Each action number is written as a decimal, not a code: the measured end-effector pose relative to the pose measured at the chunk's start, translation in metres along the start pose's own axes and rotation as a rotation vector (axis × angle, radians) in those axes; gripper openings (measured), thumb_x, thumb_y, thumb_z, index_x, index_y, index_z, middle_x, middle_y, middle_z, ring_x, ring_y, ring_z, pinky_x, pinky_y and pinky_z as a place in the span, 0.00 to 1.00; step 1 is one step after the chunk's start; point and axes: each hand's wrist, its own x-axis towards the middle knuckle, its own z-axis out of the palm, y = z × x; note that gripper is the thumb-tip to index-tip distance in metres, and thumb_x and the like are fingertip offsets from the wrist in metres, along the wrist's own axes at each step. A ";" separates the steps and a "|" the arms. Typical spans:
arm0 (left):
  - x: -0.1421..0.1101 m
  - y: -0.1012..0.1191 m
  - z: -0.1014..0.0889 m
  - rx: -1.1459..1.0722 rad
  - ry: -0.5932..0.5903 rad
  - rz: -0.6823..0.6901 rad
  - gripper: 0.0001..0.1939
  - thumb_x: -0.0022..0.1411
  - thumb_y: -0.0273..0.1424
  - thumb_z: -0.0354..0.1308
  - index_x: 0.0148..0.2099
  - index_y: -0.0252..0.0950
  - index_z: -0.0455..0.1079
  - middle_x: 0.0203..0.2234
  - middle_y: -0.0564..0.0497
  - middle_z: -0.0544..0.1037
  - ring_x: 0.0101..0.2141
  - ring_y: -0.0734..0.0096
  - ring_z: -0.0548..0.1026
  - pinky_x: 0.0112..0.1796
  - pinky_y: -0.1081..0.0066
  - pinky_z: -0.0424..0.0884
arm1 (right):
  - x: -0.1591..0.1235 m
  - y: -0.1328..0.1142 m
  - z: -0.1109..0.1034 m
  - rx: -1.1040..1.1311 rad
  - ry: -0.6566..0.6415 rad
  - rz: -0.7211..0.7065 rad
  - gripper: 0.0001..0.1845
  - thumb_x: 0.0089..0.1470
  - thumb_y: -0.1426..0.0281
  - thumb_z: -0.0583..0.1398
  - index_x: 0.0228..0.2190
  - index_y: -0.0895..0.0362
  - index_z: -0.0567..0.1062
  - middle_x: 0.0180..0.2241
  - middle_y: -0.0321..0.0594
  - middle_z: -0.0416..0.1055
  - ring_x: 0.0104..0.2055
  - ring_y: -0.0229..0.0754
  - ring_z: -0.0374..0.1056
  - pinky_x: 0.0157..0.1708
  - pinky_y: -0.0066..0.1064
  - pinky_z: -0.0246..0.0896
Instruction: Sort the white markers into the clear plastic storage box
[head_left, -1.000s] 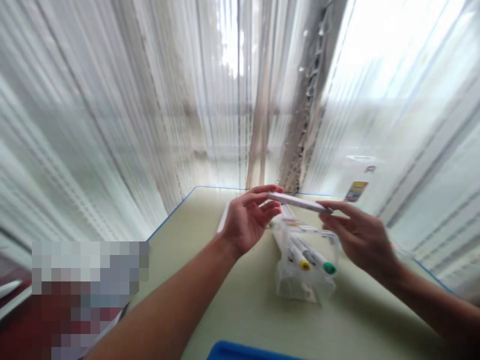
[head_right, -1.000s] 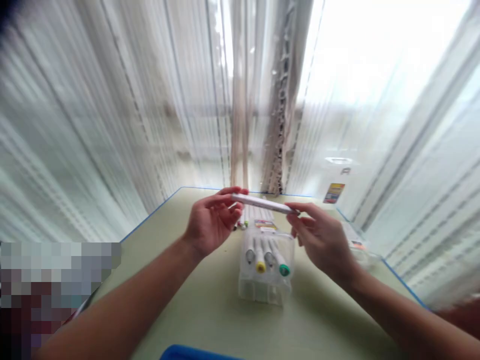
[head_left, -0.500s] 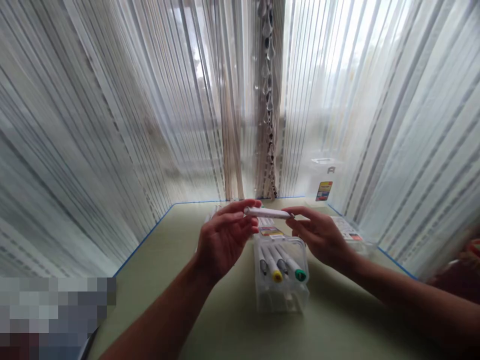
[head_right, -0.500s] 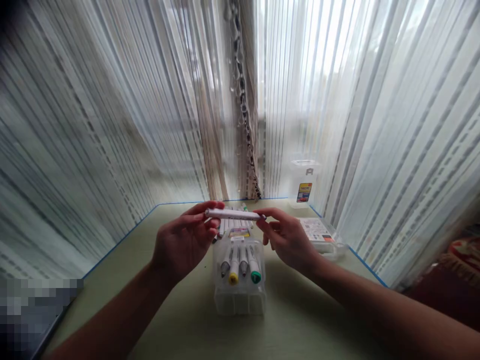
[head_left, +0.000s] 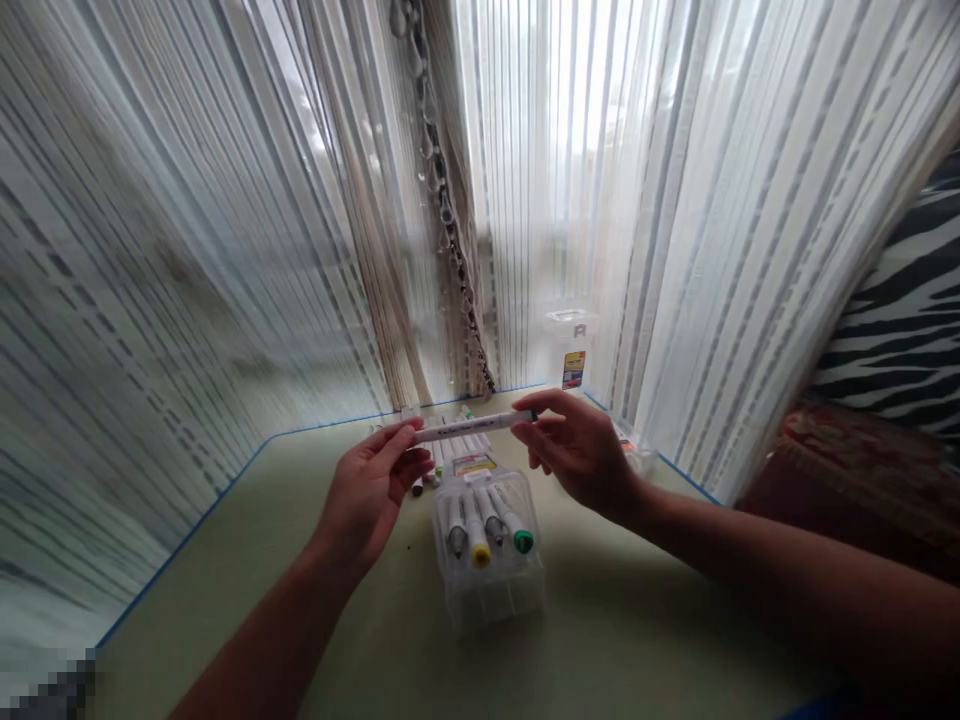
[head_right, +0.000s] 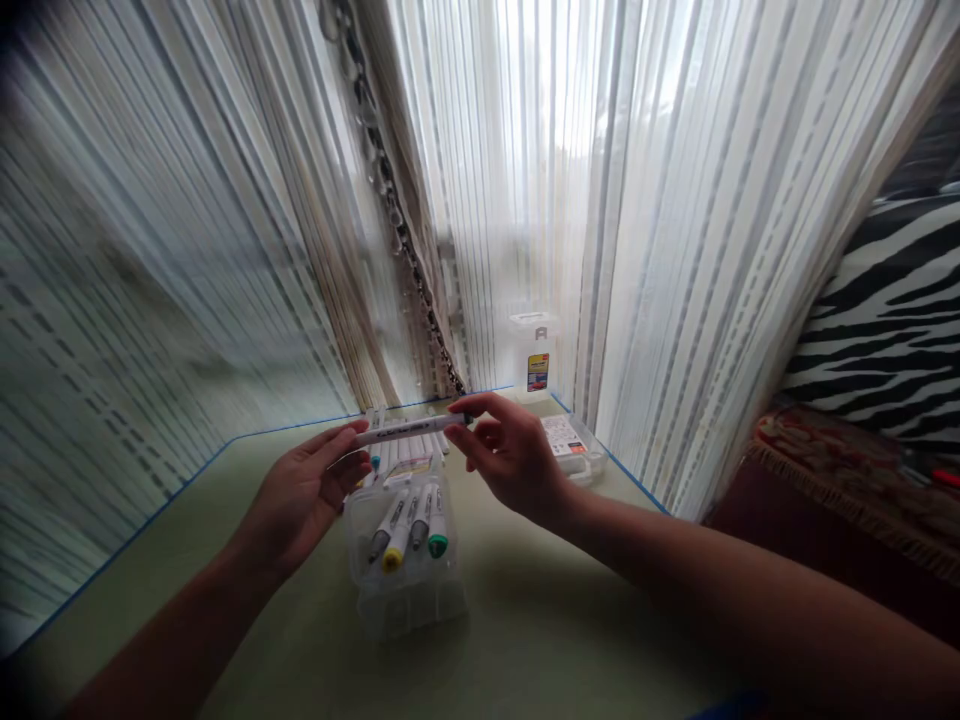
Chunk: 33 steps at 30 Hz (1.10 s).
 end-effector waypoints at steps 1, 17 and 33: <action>0.000 -0.001 0.000 0.019 0.001 -0.016 0.09 0.62 0.17 0.56 0.39 0.26 0.78 0.26 0.46 0.79 0.22 0.76 0.76 0.26 0.78 0.77 | -0.001 -0.003 0.001 0.010 -0.007 -0.015 0.11 0.55 0.66 0.66 0.38 0.58 0.74 0.24 0.32 0.70 0.19 0.32 0.66 0.17 0.24 0.64; -0.006 -0.005 0.009 0.107 0.047 -0.082 0.11 0.63 0.17 0.54 0.37 0.29 0.78 0.22 0.49 0.77 0.20 0.78 0.74 0.22 0.81 0.74 | -0.005 -0.020 0.001 0.035 -0.063 -0.143 0.11 0.56 0.70 0.65 0.42 0.58 0.77 0.33 0.38 0.74 0.20 0.30 0.67 0.18 0.24 0.65; 0.004 -0.005 -0.002 -0.100 -0.008 0.115 0.09 0.57 0.15 0.61 0.39 0.28 0.79 0.35 0.45 0.82 0.31 0.74 0.80 0.35 0.78 0.79 | -0.005 -0.002 0.002 0.074 -0.035 0.001 0.10 0.57 0.71 0.65 0.42 0.57 0.74 0.25 0.31 0.69 0.18 0.29 0.66 0.16 0.22 0.62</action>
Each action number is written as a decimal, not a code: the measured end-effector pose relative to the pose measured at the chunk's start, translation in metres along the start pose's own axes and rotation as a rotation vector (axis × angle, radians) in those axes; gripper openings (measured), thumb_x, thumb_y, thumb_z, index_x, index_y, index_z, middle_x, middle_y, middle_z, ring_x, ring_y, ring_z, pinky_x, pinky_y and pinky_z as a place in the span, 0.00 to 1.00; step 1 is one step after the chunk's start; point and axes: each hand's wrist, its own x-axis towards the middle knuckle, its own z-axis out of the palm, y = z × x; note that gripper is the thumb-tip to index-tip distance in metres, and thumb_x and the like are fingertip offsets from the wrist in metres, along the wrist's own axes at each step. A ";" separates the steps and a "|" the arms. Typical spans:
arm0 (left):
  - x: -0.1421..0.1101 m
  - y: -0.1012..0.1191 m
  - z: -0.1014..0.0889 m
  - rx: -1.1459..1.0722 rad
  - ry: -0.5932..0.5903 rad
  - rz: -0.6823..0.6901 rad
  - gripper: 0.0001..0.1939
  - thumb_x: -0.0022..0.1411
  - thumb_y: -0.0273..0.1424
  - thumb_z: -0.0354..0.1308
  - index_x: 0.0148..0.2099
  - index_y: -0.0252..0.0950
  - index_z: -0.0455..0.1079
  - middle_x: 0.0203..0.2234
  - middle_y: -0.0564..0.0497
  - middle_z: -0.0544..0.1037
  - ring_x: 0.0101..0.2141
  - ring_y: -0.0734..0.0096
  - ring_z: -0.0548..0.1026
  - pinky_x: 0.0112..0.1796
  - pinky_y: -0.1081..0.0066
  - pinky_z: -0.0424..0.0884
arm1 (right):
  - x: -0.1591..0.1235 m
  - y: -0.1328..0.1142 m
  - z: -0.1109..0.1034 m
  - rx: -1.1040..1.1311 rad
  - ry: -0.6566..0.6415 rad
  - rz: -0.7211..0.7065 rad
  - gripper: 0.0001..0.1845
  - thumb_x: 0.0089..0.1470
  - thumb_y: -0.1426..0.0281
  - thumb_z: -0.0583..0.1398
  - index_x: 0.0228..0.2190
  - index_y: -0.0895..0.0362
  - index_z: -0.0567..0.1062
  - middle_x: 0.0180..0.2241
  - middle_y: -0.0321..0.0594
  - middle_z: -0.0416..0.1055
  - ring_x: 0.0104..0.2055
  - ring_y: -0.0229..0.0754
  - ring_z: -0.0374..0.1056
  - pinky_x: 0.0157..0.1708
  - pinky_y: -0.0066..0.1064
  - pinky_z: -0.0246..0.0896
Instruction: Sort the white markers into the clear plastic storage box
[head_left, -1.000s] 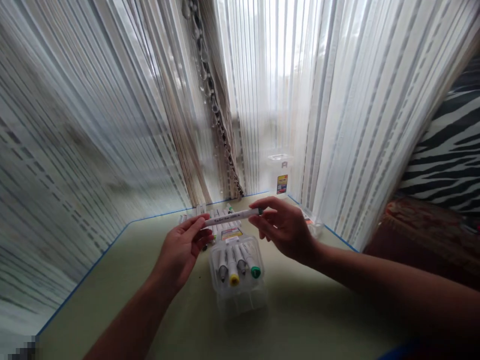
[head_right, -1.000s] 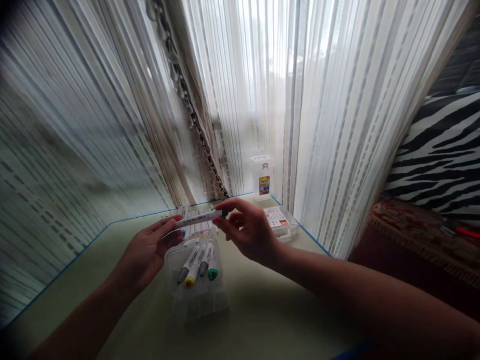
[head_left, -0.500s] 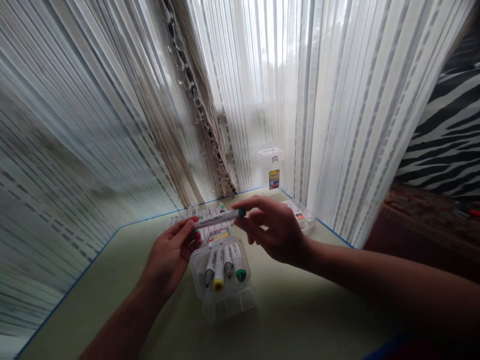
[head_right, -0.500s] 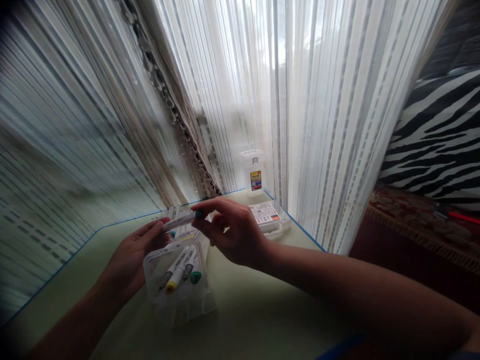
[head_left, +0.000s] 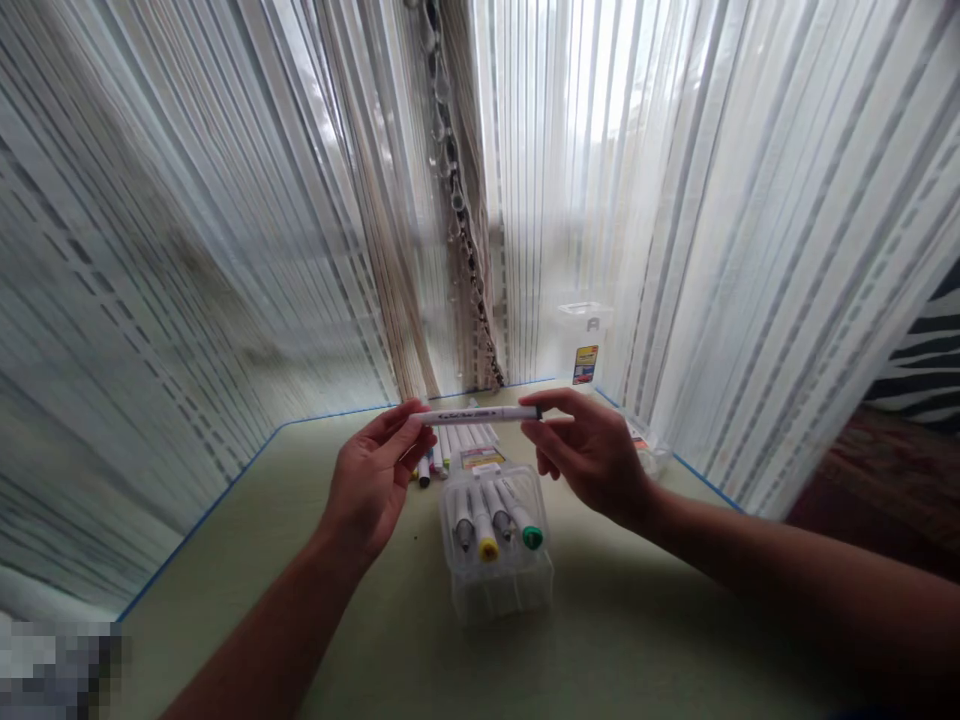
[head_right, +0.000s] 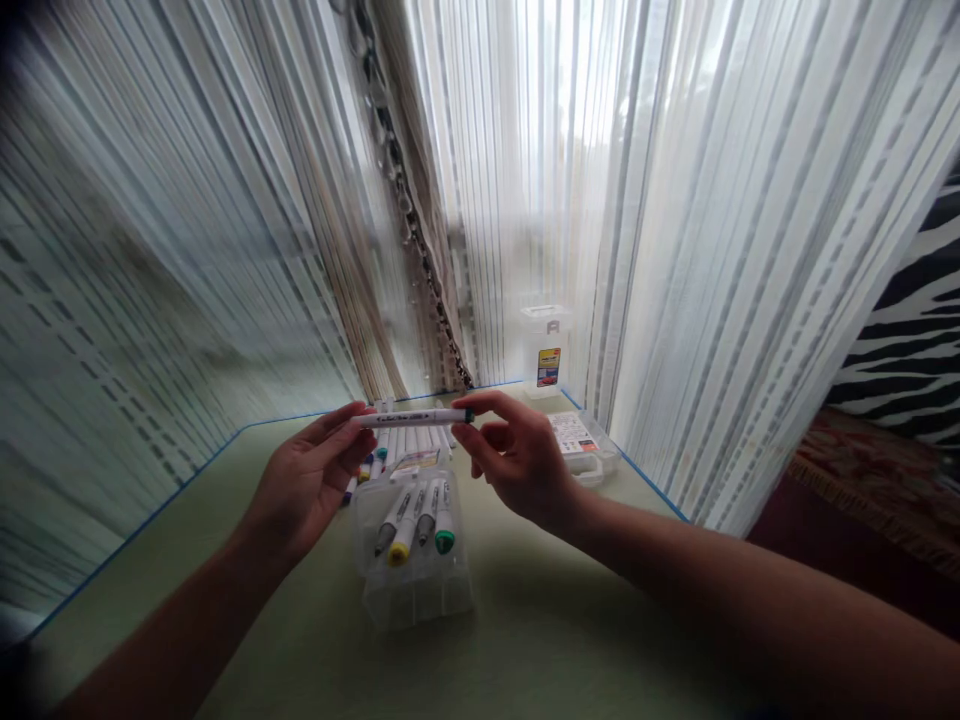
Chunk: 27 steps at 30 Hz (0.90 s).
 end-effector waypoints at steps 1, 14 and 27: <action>0.001 -0.001 -0.001 0.014 0.000 -0.020 0.09 0.58 0.15 0.61 0.39 0.28 0.79 0.35 0.44 0.82 0.31 0.74 0.80 0.35 0.78 0.79 | -0.001 -0.001 0.000 -0.028 -0.003 -0.029 0.10 0.57 0.71 0.64 0.42 0.57 0.74 0.26 0.31 0.69 0.19 0.29 0.66 0.16 0.22 0.63; -0.003 -0.004 0.004 0.076 -0.012 -0.066 0.10 0.59 0.15 0.59 0.41 0.29 0.79 0.38 0.44 0.82 0.33 0.73 0.80 0.37 0.77 0.78 | -0.005 -0.014 0.000 -0.209 -0.061 -0.350 0.13 0.56 0.76 0.65 0.44 0.59 0.78 0.37 0.41 0.72 0.24 0.30 0.67 0.21 0.25 0.67; -0.004 -0.001 0.005 0.036 -0.008 -0.070 0.10 0.60 0.14 0.58 0.39 0.28 0.78 0.36 0.44 0.82 0.32 0.74 0.80 0.36 0.78 0.78 | -0.007 -0.013 0.000 -0.220 -0.057 -0.355 0.13 0.55 0.77 0.65 0.44 0.57 0.78 0.37 0.40 0.72 0.24 0.30 0.66 0.21 0.25 0.67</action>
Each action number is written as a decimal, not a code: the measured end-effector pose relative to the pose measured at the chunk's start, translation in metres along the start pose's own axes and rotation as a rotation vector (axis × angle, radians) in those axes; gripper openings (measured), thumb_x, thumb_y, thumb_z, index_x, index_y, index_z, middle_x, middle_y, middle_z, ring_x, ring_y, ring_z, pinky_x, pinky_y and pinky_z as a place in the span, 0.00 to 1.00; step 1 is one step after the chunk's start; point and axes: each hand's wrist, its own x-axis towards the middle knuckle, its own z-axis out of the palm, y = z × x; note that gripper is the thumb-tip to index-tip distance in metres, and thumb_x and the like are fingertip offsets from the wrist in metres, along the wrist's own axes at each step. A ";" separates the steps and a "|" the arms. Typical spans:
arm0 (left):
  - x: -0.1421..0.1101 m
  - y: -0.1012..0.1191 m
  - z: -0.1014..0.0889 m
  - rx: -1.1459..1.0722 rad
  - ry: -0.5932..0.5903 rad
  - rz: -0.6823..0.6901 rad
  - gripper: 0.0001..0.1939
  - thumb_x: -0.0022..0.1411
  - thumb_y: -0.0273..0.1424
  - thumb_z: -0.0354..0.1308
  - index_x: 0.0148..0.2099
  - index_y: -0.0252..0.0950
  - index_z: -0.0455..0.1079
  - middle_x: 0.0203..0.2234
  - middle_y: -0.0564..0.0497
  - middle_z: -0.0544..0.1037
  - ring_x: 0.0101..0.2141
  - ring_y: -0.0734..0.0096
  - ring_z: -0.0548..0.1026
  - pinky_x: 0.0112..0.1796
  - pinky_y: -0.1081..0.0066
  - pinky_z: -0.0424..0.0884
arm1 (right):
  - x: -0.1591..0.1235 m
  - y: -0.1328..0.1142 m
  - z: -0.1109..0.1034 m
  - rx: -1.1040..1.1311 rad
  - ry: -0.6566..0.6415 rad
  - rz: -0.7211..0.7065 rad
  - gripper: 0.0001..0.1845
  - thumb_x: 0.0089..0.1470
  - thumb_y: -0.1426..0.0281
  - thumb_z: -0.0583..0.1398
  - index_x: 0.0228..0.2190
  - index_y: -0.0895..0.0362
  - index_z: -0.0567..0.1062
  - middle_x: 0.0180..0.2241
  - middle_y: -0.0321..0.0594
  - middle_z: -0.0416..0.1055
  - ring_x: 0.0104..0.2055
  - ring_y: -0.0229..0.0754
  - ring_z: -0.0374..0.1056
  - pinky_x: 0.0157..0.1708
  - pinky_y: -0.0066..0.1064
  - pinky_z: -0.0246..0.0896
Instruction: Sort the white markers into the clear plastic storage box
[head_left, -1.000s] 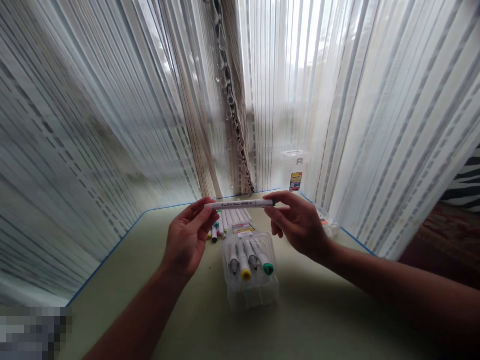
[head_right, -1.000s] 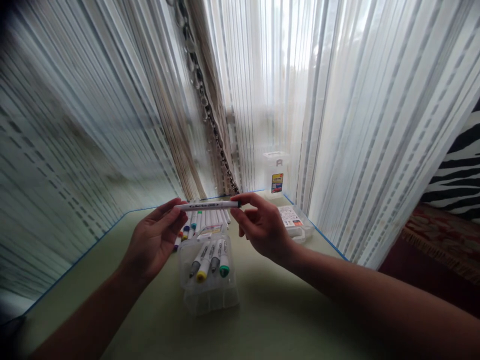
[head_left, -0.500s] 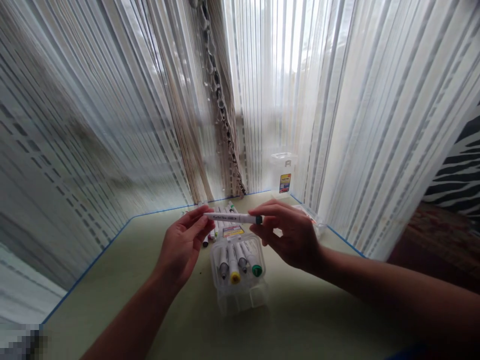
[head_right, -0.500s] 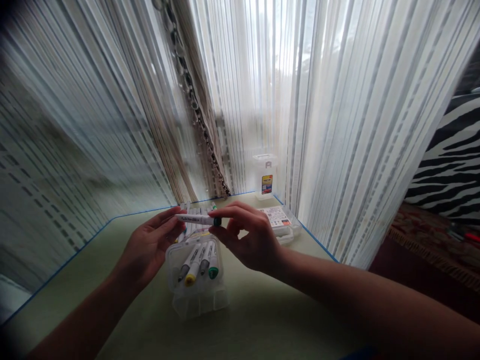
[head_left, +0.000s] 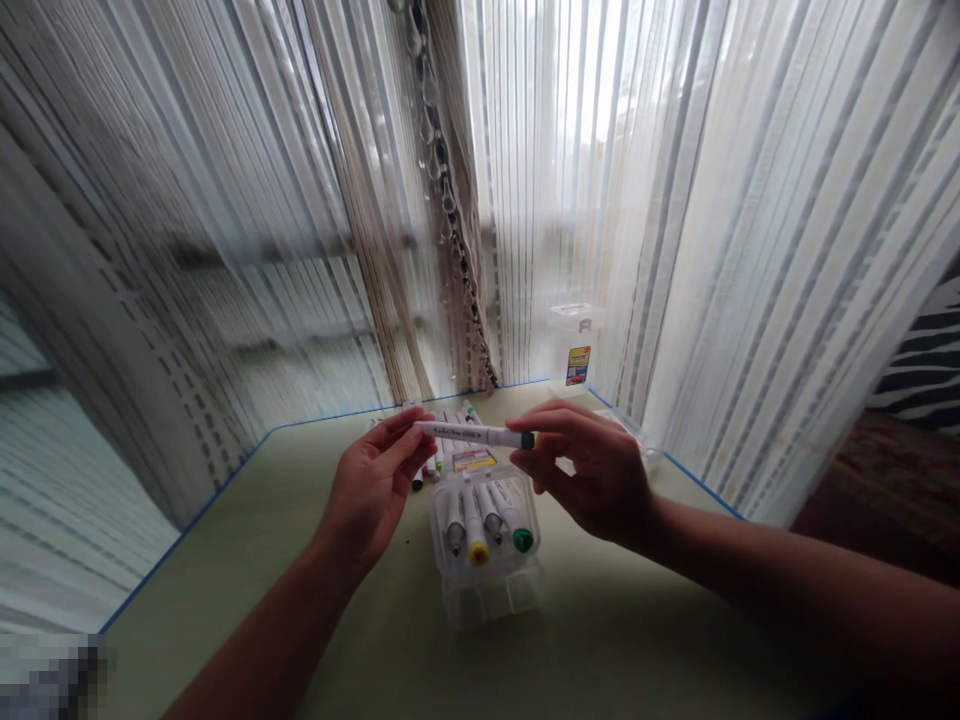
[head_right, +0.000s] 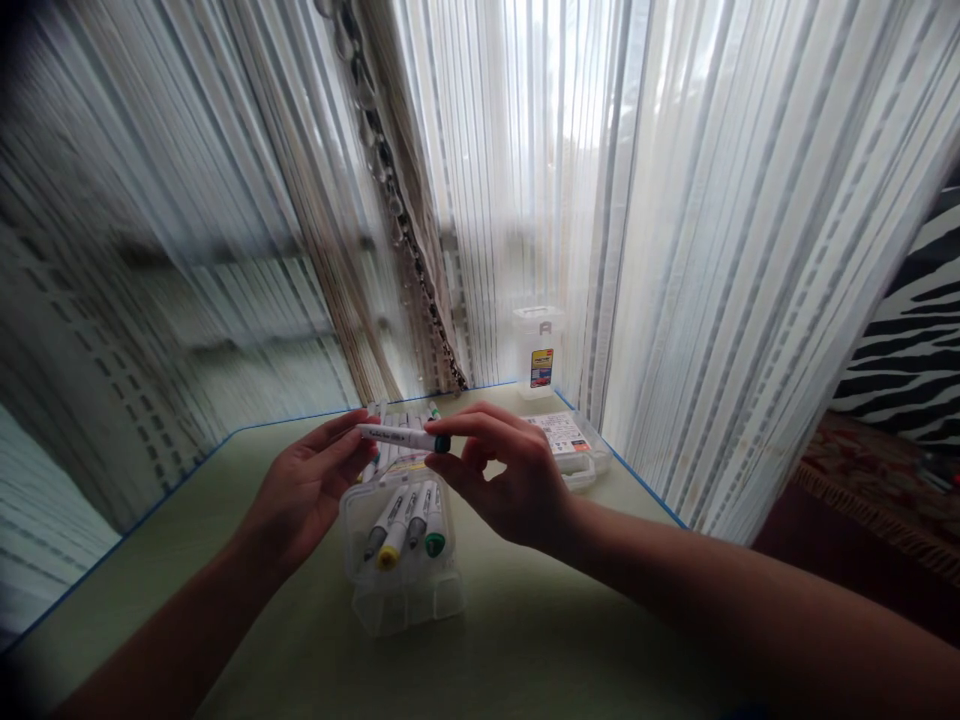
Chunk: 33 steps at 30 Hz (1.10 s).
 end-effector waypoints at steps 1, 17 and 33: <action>0.000 0.000 0.000 -0.003 -0.001 0.000 0.10 0.60 0.14 0.58 0.39 0.28 0.78 0.36 0.44 0.82 0.32 0.74 0.80 0.36 0.78 0.78 | 0.000 0.000 0.000 0.001 -0.002 0.001 0.13 0.55 0.77 0.66 0.44 0.57 0.78 0.37 0.40 0.72 0.24 0.30 0.66 0.21 0.25 0.67; 0.001 -0.003 -0.002 -0.017 -0.012 0.004 0.09 0.58 0.16 0.60 0.40 0.29 0.79 0.34 0.44 0.82 0.31 0.75 0.79 0.36 0.78 0.78 | 0.000 0.000 -0.002 -0.002 0.029 0.030 0.11 0.55 0.75 0.66 0.42 0.57 0.77 0.36 0.39 0.71 0.22 0.30 0.67 0.20 0.25 0.67; -0.008 0.002 -0.005 -0.202 -0.271 0.082 0.16 0.42 0.26 0.76 0.36 0.34 0.81 0.25 0.51 0.82 0.26 0.77 0.78 0.32 0.78 0.76 | 0.012 0.008 -0.007 0.428 0.219 0.466 0.08 0.58 0.64 0.65 0.39 0.54 0.79 0.26 0.34 0.72 0.16 0.31 0.63 0.11 0.23 0.54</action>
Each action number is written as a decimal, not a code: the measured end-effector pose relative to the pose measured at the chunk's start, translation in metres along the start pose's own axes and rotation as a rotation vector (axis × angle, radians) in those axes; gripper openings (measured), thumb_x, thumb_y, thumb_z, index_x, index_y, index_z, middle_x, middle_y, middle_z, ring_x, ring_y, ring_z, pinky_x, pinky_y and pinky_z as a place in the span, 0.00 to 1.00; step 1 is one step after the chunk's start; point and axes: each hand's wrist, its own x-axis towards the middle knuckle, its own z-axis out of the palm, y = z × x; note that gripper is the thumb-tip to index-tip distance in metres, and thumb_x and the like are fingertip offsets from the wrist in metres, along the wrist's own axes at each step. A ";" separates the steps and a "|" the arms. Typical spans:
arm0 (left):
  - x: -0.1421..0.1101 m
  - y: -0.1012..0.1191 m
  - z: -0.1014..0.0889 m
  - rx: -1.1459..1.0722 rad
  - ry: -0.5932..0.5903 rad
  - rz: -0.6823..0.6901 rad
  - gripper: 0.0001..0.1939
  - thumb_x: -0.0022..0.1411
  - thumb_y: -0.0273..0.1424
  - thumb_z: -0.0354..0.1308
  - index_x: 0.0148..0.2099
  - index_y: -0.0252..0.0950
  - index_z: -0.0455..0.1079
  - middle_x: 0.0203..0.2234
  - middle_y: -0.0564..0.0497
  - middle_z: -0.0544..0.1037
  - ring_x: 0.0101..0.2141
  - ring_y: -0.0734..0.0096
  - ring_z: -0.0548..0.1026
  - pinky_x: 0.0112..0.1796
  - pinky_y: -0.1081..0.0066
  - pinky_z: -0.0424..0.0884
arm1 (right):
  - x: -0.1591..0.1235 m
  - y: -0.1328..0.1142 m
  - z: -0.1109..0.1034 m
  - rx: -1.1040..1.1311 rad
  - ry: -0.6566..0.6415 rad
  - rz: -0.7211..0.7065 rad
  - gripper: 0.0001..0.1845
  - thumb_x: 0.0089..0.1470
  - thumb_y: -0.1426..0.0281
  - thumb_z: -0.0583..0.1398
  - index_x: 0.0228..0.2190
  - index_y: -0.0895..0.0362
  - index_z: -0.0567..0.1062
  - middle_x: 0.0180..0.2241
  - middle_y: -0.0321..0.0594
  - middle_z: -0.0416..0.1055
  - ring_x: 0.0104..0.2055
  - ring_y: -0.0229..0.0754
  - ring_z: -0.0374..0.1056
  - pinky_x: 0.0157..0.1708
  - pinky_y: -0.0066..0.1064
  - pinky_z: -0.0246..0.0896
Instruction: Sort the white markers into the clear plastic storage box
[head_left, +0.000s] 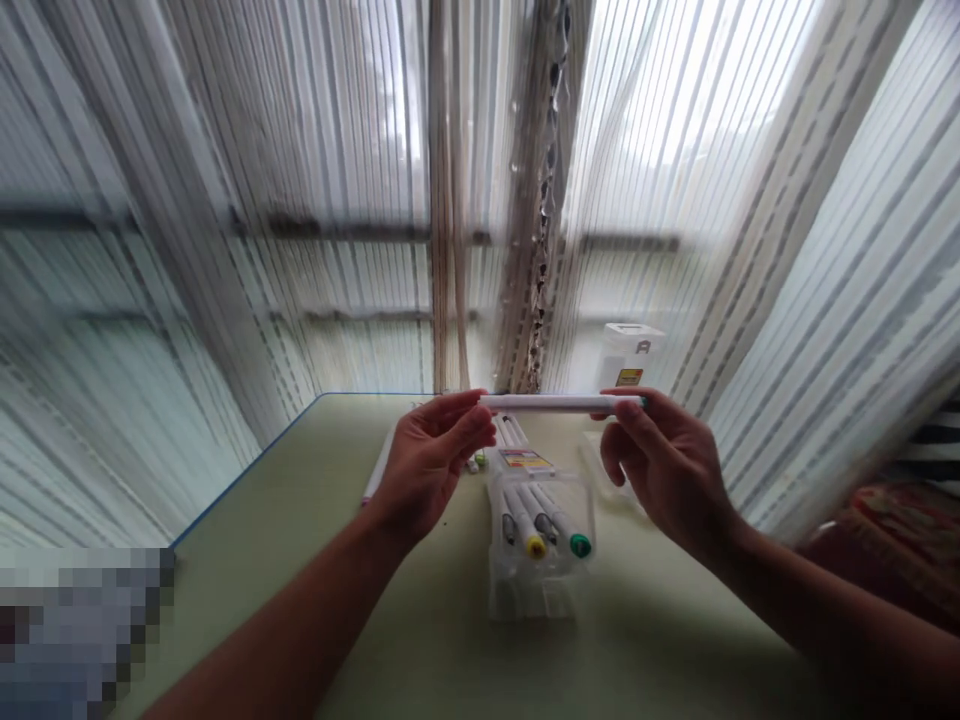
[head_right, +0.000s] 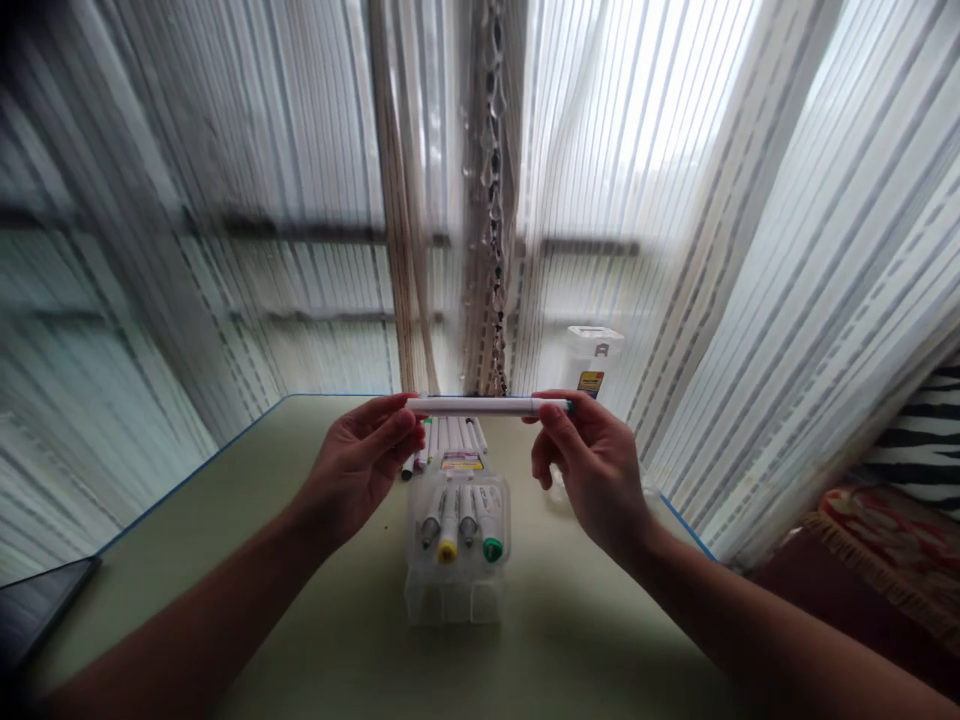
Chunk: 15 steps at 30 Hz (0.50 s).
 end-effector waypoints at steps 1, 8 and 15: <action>0.000 0.001 0.000 -0.010 -0.018 0.001 0.15 0.42 0.25 0.76 0.36 0.34 0.81 0.25 0.51 0.82 0.26 0.77 0.78 0.32 0.78 0.76 | 0.001 0.000 0.000 0.029 0.009 0.051 0.08 0.57 0.64 0.65 0.37 0.54 0.79 0.28 0.35 0.73 0.16 0.30 0.62 0.11 0.23 0.53; -0.001 0.005 -0.001 -0.011 -0.146 -0.050 0.14 0.41 0.22 0.76 0.34 0.34 0.81 0.27 0.49 0.83 0.27 0.75 0.78 0.33 0.74 0.74 | 0.005 0.002 0.002 0.198 0.080 0.343 0.12 0.48 0.62 0.70 0.30 0.56 0.77 0.27 0.35 0.73 0.17 0.29 0.58 0.12 0.22 0.51; 0.002 0.006 -0.010 0.028 -0.194 -0.056 0.11 0.49 0.28 0.73 0.38 0.34 0.81 0.27 0.49 0.80 0.26 0.78 0.74 0.30 0.75 0.69 | 0.006 0.002 0.000 0.285 0.062 0.431 0.10 0.46 0.64 0.70 0.30 0.56 0.78 0.27 0.36 0.74 0.18 0.31 0.56 0.13 0.23 0.52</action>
